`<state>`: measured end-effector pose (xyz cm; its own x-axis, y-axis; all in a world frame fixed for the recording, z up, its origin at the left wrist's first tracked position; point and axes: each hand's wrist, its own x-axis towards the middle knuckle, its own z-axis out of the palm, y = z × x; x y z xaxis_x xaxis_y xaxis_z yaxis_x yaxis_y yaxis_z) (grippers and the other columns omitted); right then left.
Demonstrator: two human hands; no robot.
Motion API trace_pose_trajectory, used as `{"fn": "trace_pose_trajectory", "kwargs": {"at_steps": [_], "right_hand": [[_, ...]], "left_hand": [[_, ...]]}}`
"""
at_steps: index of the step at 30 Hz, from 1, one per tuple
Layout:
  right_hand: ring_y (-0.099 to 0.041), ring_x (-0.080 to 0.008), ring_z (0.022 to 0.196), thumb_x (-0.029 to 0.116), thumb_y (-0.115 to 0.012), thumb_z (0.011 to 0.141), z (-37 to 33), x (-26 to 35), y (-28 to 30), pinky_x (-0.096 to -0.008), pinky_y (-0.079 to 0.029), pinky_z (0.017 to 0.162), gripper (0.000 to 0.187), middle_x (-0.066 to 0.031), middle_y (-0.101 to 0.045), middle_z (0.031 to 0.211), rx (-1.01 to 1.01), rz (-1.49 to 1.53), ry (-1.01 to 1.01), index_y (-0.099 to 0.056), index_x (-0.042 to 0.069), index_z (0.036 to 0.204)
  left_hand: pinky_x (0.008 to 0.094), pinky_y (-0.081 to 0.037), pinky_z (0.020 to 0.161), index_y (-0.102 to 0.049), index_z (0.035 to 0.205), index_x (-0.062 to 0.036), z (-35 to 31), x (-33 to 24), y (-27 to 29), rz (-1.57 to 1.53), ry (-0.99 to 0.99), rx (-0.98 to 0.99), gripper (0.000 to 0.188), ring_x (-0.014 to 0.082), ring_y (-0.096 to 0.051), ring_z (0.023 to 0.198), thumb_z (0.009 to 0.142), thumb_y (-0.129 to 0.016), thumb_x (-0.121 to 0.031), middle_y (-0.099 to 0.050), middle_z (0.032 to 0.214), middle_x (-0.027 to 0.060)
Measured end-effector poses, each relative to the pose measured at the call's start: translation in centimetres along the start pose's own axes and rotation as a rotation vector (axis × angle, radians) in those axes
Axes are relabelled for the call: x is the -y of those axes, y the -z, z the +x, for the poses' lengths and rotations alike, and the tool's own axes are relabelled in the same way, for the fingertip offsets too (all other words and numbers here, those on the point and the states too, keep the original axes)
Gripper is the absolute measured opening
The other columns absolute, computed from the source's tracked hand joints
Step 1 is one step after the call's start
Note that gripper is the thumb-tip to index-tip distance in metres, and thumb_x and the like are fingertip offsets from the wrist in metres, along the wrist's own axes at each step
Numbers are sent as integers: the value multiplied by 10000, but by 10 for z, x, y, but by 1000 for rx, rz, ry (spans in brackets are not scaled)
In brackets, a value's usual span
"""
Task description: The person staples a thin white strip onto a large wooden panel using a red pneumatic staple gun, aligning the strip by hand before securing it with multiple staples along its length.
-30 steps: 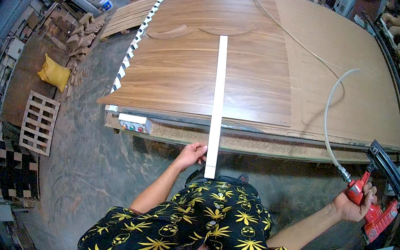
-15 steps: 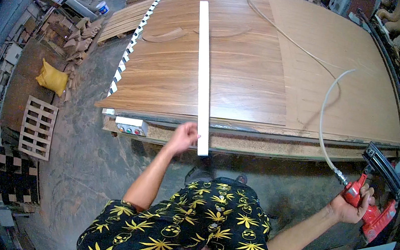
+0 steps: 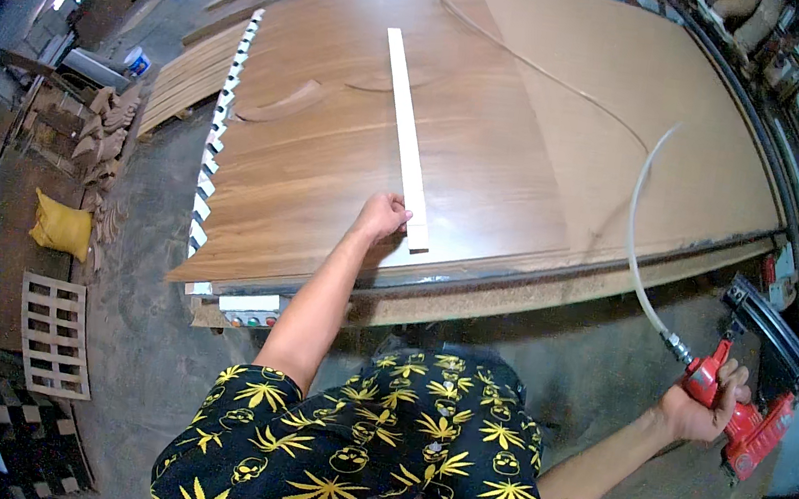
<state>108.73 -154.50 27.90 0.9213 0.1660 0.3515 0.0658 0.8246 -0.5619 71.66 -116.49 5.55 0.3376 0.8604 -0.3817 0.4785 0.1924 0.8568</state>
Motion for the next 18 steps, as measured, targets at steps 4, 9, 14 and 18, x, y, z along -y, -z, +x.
{"fn": "trace_pose_trajectory", "kwargs": {"at_steps": [4, 9, 14, 18], "right_hand": [[-514, -190, 829, -42, -578, 842, -5, 2, -9, -323, -421, 810, 199, -39, -448, 834, 112, -33, -53, -459, 110, 795], [-416, -196, 799, -48, -572, 831, -1, -4, -15, -323, -364, 765, 220, -44, -369, 805, 183, 7, -79, -433, 109, 767], [-417, -203, 814, -31, -570, 841, 2, -6, -17, -333, -382, 790, 216, -55, -380, 818, 213, 41, -107, -416, 103, 771], [-419, -206, 825, -29, -564, 850, 11, -4, -6, -330, -400, 778, 207, -56, -376, 831, 294, 58, -144, -412, 98, 793]], "left_hand": [[314, -515, 570, -663, 1057, 47, -10, 23, -9, 29, -30, -38, 287, 163, -642, 602, 844, -760, -120, -688, 709, 88], [412, -505, 840, -610, 1251, -72, -66, -11, -5, 526, -159, -229, 535, 286, -640, 988, 794, -802, -275, -681, 1106, 109], [508, -253, 1171, -456, 1472, -220, -89, 0, 0, 685, -379, -167, 908, 359, -303, 1447, 682, -850, -436, -362, 1582, 62], [558, -130, 1204, -381, 1524, -233, -104, -5, -3, 738, -350, -46, 1025, 383, -212, 1485, 651, -858, -480, -313, 1610, 49]]}}
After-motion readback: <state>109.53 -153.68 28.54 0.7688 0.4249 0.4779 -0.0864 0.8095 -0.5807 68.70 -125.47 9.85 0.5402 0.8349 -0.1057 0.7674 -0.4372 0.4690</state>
